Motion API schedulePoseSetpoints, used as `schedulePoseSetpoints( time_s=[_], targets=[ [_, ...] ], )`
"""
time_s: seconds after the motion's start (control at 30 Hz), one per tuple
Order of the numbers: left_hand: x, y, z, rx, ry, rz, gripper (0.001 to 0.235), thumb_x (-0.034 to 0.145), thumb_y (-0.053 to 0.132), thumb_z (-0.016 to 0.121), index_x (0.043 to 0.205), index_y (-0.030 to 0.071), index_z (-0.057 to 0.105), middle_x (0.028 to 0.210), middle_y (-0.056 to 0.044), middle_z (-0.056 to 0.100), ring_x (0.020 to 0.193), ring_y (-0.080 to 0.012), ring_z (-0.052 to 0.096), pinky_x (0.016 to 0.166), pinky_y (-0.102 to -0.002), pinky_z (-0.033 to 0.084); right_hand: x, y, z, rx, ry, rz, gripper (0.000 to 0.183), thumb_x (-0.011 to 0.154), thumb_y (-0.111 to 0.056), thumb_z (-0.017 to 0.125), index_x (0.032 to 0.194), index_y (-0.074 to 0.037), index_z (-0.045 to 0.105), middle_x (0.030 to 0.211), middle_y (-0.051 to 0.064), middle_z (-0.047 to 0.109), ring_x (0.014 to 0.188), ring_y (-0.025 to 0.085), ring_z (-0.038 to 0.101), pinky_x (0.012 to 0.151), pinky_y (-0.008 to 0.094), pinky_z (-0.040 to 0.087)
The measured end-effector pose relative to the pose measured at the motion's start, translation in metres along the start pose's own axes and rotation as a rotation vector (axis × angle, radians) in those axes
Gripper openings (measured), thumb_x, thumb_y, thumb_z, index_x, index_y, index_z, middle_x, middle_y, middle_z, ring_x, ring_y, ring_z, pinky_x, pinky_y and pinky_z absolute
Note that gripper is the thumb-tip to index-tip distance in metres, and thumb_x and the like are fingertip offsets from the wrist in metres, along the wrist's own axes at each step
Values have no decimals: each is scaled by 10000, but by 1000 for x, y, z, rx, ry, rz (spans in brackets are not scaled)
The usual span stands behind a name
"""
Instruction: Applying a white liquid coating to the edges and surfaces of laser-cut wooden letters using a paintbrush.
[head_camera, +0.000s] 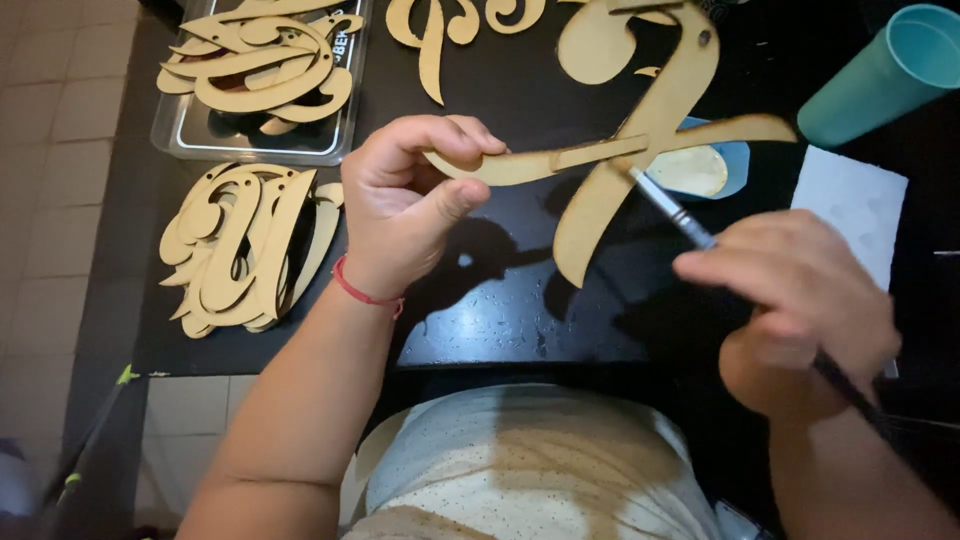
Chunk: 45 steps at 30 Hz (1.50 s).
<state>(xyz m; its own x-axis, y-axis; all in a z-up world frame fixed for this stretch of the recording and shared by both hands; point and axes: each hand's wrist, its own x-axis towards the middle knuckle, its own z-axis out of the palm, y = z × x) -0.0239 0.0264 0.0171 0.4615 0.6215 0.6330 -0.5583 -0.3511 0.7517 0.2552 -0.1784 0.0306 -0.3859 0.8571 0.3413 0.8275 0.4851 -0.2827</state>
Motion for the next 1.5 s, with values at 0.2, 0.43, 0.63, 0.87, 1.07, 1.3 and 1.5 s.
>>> schedulePoseSetpoints(
  time_s=[0.2,0.43,0.63,0.87,1.07,1.3,1.5],
  targets=[
    [1,-1,-1,-11,-2,-3,249,919,245,750,1055,104,597,1030,-130,663,1022,-202,656,902,-318,569,50,-98,2,218,357,23,627,1012,-413,250,856,7,688,797,125,669,729,296,663,724,434,514],
    [1,1,0,35,-48,22,226,932,209,732,1055,87,588,1024,-135,655,1029,-223,666,938,-325,580,52,-100,-6,116,381,207,625,981,-395,250,890,26,703,907,167,695,862,323,674,847,419,528],
    [2,0,-1,12,-49,6,242,932,217,733,1062,85,578,1035,-140,646,1024,-214,657,930,-319,573,54,-112,-16,328,254,210,625,983,-425,264,856,17,687,770,114,666,720,289,633,692,391,515],
    [3,-2,-2,58,-62,33,246,936,228,729,1060,81,576,1020,-141,646,1020,-225,657,934,-328,562,53,-114,-25,251,208,297,575,977,-359,258,927,14,693,899,154,681,837,284,672,787,375,522],
    [2,-4,-3,30,-66,15,252,932,240,736,1064,96,578,1034,-129,652,1018,-199,651,908,-305,559,7,-28,1,322,80,-24,523,1014,-392,242,1062,-44,630,944,77,672,868,253,641,827,390,501],
    [2,-4,-4,37,-63,10,249,936,257,729,1055,94,583,1024,-127,661,1002,-201,661,911,-310,577,40,-103,-2,253,410,147,595,987,-375,281,809,-6,712,814,82,707,740,303,657,795,424,550],
    [-1,-8,-9,11,-51,-5,289,900,303,762,1024,108,589,1003,-118,669,976,-202,676,901,-319,572,51,-97,-3,150,597,171,617,1012,-315,262,764,44,698,736,202,654,661,309,630,657,380,475]
  ],
)
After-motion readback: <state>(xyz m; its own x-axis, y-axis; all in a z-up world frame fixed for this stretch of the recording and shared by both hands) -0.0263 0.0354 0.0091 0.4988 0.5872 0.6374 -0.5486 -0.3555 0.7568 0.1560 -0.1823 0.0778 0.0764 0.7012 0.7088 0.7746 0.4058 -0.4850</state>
